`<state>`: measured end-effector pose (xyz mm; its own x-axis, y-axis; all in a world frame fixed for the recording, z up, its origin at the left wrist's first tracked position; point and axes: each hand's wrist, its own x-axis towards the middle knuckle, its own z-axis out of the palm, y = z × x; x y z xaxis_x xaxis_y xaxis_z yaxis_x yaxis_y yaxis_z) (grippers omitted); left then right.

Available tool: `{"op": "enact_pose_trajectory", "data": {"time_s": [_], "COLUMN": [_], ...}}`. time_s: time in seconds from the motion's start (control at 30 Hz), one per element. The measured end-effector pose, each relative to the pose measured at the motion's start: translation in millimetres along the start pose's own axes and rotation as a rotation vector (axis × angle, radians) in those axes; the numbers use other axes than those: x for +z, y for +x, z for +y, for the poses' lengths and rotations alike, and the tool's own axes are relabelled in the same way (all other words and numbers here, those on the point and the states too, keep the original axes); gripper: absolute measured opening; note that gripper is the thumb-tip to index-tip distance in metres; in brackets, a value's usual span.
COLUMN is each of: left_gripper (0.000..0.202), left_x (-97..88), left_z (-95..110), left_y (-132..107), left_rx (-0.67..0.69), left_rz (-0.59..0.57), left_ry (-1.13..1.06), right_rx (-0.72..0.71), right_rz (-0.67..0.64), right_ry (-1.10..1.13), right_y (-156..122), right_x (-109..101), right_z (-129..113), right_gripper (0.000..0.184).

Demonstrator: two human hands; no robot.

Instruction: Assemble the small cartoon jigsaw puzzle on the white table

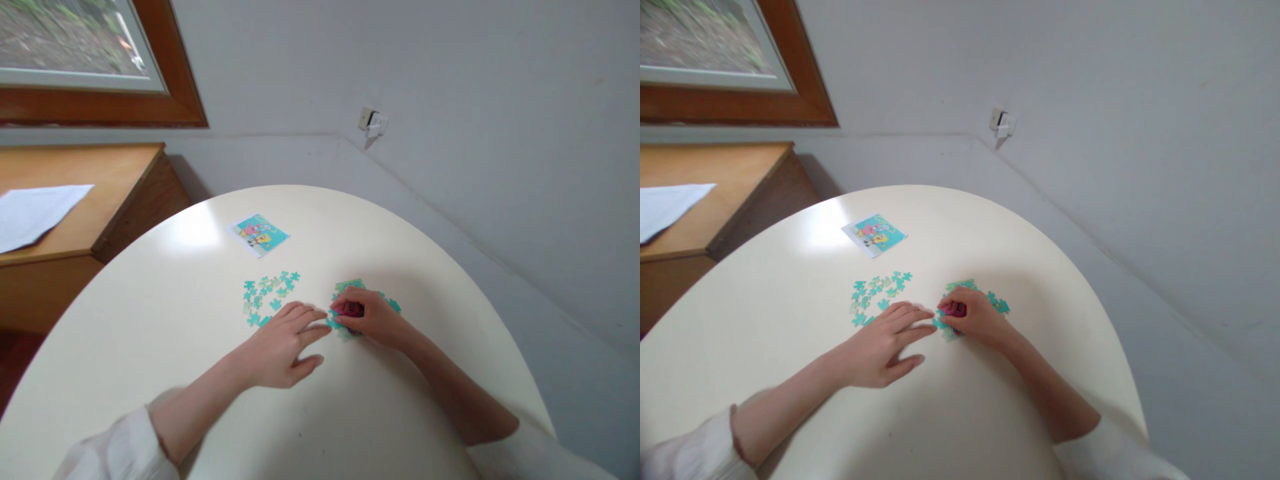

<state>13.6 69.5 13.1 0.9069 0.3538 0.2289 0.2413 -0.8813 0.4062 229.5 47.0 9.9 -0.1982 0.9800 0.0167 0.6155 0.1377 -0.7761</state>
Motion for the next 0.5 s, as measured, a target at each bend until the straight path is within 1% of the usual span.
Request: {"op": "enact_pose_trajectory", "data": {"time_s": [0.27,0.4,0.43,0.5], "left_gripper": [0.035,0.034,0.034,0.035], "left_x": [3.5,3.8,3.7,3.5], "left_z": [-2.1,-1.8,-1.7,-1.5], "left_y": [-0.1,-0.5,-0.5,-0.4], "left_rx": [-0.005,-0.012,-0.016,-0.022], "left_rz": [0.029,0.021,0.020,0.028], "left_ry": [0.032,0.054,0.059,0.065], "right_rx": [-0.014,0.009,0.020,0.007], "right_rz": [-0.003,0.023,0.057,0.199], "right_ry": [-0.031,0.040,0.065,0.064], "right_y": [-0.2,-0.1,-0.2,-1.1], "right_x": [-1.5,1.9,3.0,4.3], "right_z": [-3.5,1.3,2.6,3.0], "right_gripper": [0.012,0.011,0.012,0.014]}}
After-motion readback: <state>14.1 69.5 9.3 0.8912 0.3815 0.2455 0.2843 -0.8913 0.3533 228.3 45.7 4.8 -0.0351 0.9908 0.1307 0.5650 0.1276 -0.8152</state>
